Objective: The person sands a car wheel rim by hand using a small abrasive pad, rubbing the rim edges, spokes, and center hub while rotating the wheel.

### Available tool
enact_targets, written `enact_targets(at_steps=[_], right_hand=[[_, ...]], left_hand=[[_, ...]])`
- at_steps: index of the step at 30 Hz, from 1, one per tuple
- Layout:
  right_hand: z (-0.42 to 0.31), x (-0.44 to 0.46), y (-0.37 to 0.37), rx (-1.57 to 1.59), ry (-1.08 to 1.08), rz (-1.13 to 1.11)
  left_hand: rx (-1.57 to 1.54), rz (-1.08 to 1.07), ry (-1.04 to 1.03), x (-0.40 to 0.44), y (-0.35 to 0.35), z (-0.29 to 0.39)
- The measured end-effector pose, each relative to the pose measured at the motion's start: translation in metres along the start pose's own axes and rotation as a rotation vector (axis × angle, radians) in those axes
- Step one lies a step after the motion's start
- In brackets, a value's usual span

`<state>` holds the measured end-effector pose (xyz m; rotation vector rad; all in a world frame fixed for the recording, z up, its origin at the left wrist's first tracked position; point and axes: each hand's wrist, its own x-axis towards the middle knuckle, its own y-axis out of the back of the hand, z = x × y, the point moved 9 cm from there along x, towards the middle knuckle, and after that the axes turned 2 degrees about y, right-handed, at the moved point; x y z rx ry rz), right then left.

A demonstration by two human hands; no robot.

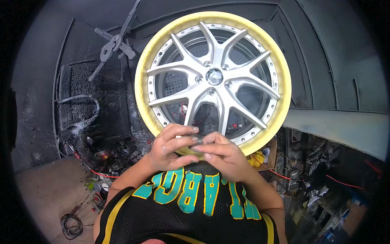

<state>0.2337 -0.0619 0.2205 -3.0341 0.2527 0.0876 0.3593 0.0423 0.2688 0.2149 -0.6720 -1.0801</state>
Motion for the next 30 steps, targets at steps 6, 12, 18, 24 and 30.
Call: enact_targets(at_steps=[6,12,18,24,30], right_hand=[[-0.02,0.005,-0.005,-0.591,0.133,0.162],[-0.024,-0.004,-0.003,-0.678,0.086,0.238],[-0.03,-0.014,0.0,-0.68,0.048,0.381],[-0.045,-0.014,-0.001,-0.896,0.239,0.294],[-0.022,-0.027,0.014,-0.553,0.094,0.434]], left_hand=[[0.006,-0.05,0.041,-0.012,-0.013,-0.018],[-0.106,-0.1,0.209,-0.006,-0.025,-0.034],[-0.397,-0.182,0.424,-0.005,-0.043,-0.053],[-0.917,-0.365,0.837,-0.021,-0.063,-0.075],[-0.728,-0.479,0.529,-0.007,-0.051,-0.052]])
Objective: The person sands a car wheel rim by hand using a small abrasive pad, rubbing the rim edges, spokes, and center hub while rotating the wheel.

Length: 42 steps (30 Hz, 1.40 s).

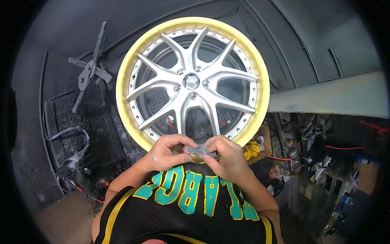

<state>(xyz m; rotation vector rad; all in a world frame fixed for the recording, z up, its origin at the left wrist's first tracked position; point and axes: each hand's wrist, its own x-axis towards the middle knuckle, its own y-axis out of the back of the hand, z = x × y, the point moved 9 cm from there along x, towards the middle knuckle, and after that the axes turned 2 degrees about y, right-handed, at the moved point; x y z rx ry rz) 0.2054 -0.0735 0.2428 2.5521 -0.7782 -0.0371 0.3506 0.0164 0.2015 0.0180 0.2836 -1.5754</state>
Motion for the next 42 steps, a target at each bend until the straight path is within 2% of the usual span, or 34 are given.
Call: enact_targets(at_steps=[4,6,9,13,16,19,21,22,25,29,31,33,35,40,42], right_hand=[[0.001,-0.004,-0.009,0.045,-0.006,-0.066],[0.005,-0.008,-0.02,0.042,-0.126,-0.218],[0.002,-0.01,-0.026,0.133,-0.199,-0.307],[0.004,-0.013,-0.027,0.178,-0.141,-0.268],[-0.005,-0.006,-0.03,0.099,-0.113,-0.299],[-0.018,0.004,-0.037,-0.043,-0.057,-0.322],[-0.021,0.015,-0.033,-0.162,0.002,-0.274],[-0.02,0.019,-0.024,-0.217,0.049,-0.192],[-0.009,0.028,0.005,-0.466,-0.047,-0.083],[0.015,0.053,0.002,-0.637,-0.093,-0.164],[0.014,0.073,-0.008,-0.761,0.073,-0.16],[0.019,0.09,-0.019,-0.839,0.129,-0.239],[0.045,0.097,-0.027,-1.156,0.007,-0.434],[0.037,0.107,-0.029,-1.2,0.177,-0.515],[0.037,0.122,-0.035,-1.163,0.318,-0.556]], left_hand=[[0.096,0.03,-0.075,0.001,0.0,0.0],[0.18,-0.017,-0.131,0.003,-0.002,0.011],[0.235,-0.078,-0.227,0.003,-0.004,0.02],[0.218,-0.11,-0.251,0.002,-0.005,0.021],[0.196,-0.093,-0.206,-0.006,0.0,0.016],[0.128,-0.023,-0.169,-0.015,0.012,0.005],[0.319,0.218,-0.241,-0.026,0.036,0.013],[0.362,0.321,-0.195,-0.033,0.053,0.008],[0.639,0.64,-0.273,-0.053,0.093,0.022],[0.781,0.624,-0.343,-0.052,0.09,0.021],[0.962,0.52,-0.436,-0.045,0.066,0.024],[0.956,0.552,-0.447,-0.046,0.066,0.024],[0.895,0.597,-0.502,-0.051,0.068,0.023],[0.89,0.618,-0.514,-0.055,0.066,0.022],[0.895,0.626,-0.519,-0.055,0.066,0.023]])
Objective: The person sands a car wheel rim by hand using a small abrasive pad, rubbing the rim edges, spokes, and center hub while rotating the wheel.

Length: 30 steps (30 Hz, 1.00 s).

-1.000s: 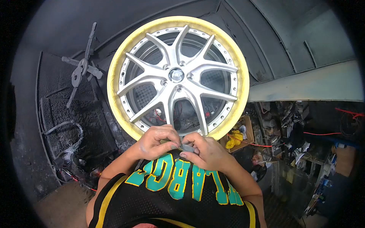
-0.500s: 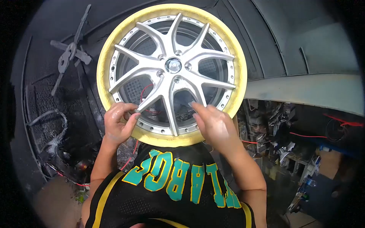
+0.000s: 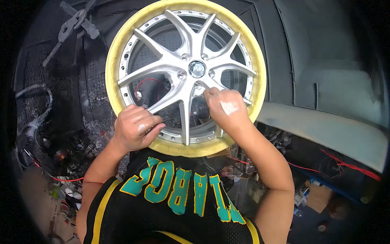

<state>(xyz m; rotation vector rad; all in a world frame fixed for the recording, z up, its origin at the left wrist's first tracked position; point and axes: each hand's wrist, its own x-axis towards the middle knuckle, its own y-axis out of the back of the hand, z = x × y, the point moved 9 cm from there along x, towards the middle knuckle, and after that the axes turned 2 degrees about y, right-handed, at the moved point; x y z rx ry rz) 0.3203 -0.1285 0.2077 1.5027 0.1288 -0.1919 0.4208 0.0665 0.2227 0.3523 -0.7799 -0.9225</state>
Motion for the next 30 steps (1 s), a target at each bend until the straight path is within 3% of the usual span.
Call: enact_targets(at_steps=[3,4,8,12,14,26,30], right_hand=[[-0.003,0.007,0.004,0.003,0.071,0.019],[0.002,0.0,-0.006,0.014,0.037,-0.083],[-0.002,-0.011,0.0,-0.085,0.089,-0.142],[-0.002,0.015,-0.003,-0.059,0.146,-0.065],[-0.001,0.005,-0.007,-0.111,0.129,-0.25],[-0.007,-0.014,-0.008,-0.308,0.227,-0.339],[-0.009,0.009,-0.009,-0.332,0.257,-0.277]], left_hand=[[0.005,0.0,0.015,0.0,-0.001,-0.006],[0.005,-0.006,0.016,-0.003,-0.002,-0.006],[0.048,0.003,0.015,-0.006,-0.001,-0.006],[0.037,0.032,0.036,-0.006,0.0,-0.01],[0.007,0.047,0.033,-0.009,0.0,-0.009],[0.04,0.025,0.041,-0.008,0.002,-0.012],[0.033,0.065,0.045,-0.008,0.003,-0.011]])
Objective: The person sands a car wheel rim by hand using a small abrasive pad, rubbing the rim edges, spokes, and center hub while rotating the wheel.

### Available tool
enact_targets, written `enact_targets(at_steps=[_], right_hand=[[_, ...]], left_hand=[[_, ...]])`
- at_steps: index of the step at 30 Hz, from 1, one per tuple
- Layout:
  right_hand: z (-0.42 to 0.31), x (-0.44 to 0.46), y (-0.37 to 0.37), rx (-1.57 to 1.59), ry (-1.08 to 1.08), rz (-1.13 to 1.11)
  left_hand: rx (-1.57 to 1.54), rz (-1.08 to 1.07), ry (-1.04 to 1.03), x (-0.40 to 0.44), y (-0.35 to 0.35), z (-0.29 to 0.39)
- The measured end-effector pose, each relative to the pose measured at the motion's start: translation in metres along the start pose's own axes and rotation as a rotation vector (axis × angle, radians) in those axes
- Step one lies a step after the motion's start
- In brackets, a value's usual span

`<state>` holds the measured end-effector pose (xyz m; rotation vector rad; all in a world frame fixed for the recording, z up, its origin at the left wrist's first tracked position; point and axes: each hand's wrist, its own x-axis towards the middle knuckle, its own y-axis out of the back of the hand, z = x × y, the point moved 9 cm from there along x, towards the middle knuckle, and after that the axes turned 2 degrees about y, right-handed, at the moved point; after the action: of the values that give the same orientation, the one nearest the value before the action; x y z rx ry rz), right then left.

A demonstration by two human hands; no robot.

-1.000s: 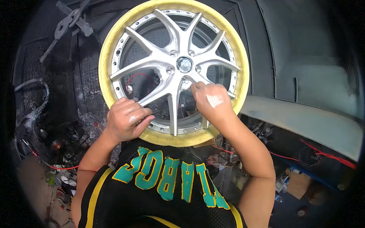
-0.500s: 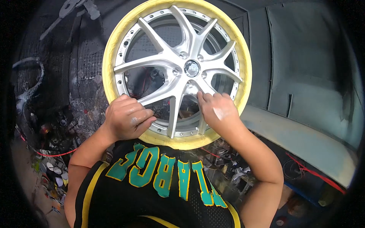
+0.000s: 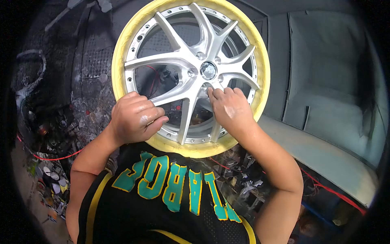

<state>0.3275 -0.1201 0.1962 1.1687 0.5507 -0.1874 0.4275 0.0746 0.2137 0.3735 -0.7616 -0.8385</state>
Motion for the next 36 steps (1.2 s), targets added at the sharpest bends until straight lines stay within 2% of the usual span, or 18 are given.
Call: enact_targets(at_steps=[6,8,11,13,15,21,24,26,27,29,30,31,33,34,36], right_hand=[[-0.006,-0.019,-0.005,-0.041,0.011,-0.025],[-0.003,-0.002,0.0,-0.051,-0.001,0.018],[0.004,0.006,0.009,0.009,-0.005,0.127],[0.002,-0.008,0.009,0.005,-0.006,0.117],[-0.002,-0.021,-0.001,-0.066,-0.016,-0.04],[0.008,0.001,0.004,-0.025,-0.027,0.051],[0.001,-0.026,0.013,0.02,-0.047,-0.046],[-0.008,-0.042,0.022,0.244,-0.036,-0.107],[-0.008,-0.039,0.02,0.245,-0.039,-0.106],[0.004,-0.023,0.032,0.337,-0.171,0.144],[0.005,-0.015,0.023,0.353,-0.186,0.164],[0.001,-0.014,0.016,0.36,-0.2,0.163],[-0.003,-0.018,-0.015,0.34,-0.318,-0.078],[-0.007,-0.026,-0.022,0.313,-0.347,-0.13],[-0.006,-0.029,-0.028,0.42,-0.41,-0.047]], left_hand=[[0.008,-0.02,0.001,-0.004,-0.003,0.002],[0.004,0.036,0.015,-0.003,0.001,0.0],[-0.001,-0.003,0.009,-0.003,-0.002,0.002],[-0.008,-0.004,0.015,-0.004,-0.002,0.001],[-0.016,-0.003,0.026,-0.007,-0.003,0.002],[0.01,-0.015,0.039,-0.005,-0.005,0.003],[0.014,-0.031,0.034,-0.005,-0.007,0.004],[0.052,0.019,0.041,-0.006,-0.006,0.004],[0.052,0.017,0.037,-0.006,-0.008,0.004],[0.051,0.022,0.05,-0.005,-0.007,0.001],[0.045,0.014,0.041,-0.004,-0.007,0.002],[0.027,0.003,0.034,-0.004,-0.007,0.004],[0.008,-0.02,0.014,-0.001,-0.007,0.008],[0.027,-0.018,0.029,-0.001,-0.007,0.008],[0.047,0.01,0.029,0.002,-0.009,0.01]])
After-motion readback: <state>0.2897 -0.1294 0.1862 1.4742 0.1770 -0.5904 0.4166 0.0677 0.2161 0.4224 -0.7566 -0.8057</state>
